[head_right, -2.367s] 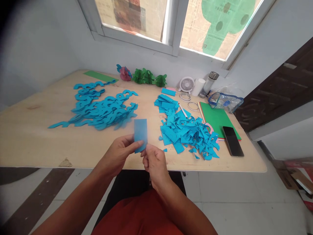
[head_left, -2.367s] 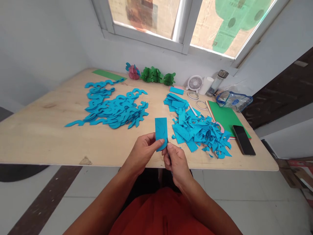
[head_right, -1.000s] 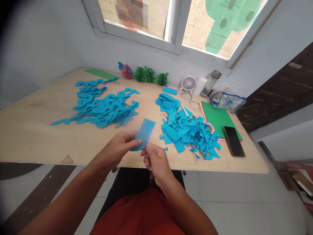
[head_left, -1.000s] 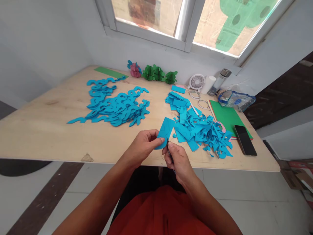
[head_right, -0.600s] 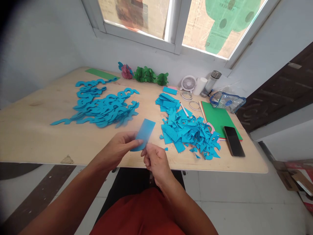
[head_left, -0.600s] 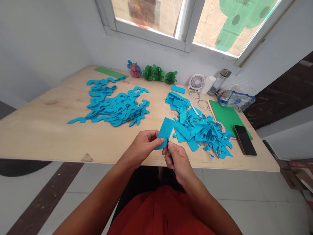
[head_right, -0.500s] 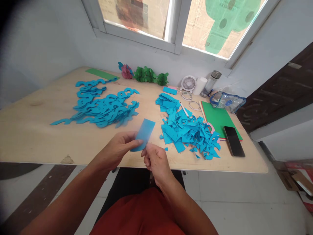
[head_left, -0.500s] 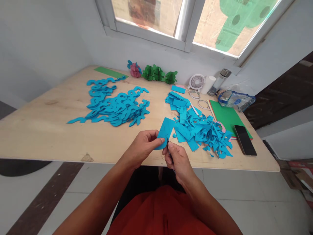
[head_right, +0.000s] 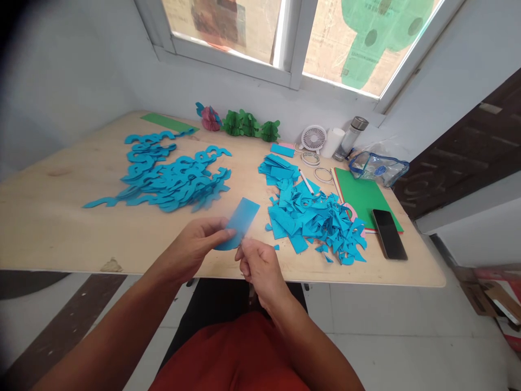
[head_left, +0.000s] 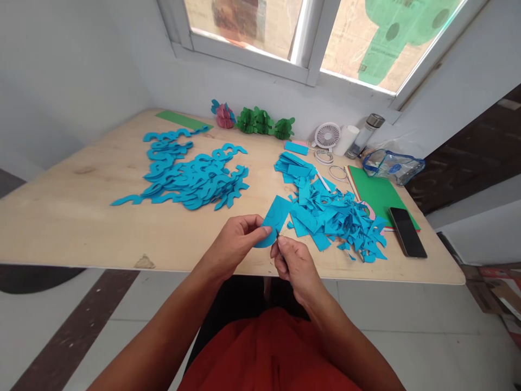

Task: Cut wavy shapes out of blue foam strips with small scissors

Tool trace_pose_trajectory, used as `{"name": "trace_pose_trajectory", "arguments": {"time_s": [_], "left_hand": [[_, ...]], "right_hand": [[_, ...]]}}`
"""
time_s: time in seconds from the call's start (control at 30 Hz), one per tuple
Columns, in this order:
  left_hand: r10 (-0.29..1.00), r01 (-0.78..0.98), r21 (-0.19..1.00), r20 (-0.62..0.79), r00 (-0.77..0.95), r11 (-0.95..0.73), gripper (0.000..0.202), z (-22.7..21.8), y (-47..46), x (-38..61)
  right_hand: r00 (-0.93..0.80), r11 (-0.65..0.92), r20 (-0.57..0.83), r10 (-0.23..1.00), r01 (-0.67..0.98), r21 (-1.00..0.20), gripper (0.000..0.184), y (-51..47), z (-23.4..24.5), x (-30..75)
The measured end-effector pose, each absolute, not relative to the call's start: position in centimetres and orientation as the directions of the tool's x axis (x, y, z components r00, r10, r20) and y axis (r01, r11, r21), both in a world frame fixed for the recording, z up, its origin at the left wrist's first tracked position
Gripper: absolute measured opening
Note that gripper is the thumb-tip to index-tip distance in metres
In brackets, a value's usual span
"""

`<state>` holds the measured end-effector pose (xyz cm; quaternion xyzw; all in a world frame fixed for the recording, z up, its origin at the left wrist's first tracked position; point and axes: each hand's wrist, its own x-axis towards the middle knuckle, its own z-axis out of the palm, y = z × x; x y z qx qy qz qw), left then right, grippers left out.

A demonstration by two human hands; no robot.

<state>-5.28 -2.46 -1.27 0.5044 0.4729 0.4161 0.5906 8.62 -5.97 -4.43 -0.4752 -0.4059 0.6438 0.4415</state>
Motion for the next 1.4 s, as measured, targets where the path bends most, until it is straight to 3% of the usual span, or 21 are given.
{"name": "trace_pose_trajectory", "arguments": {"time_s": [0.6,1.4], "left_hand": [[0.944,0.006,0.992,-0.121,0.306,0.126,0.022,-1.08,-2.11,-6.15],[0.943,-0.047,0.979,-0.178,0.280,0.199,0.022,-1.58,-2.82,-5.93]], "right_hand": [[-0.200,-0.256,-0.226,0.953,-0.140,-0.956,0.041,-5.76,-4.12,8.86],[-0.191,-0.205,-0.185,0.964,-0.093,-0.974,0.042,-5.94,-4.02,8.94]]}}
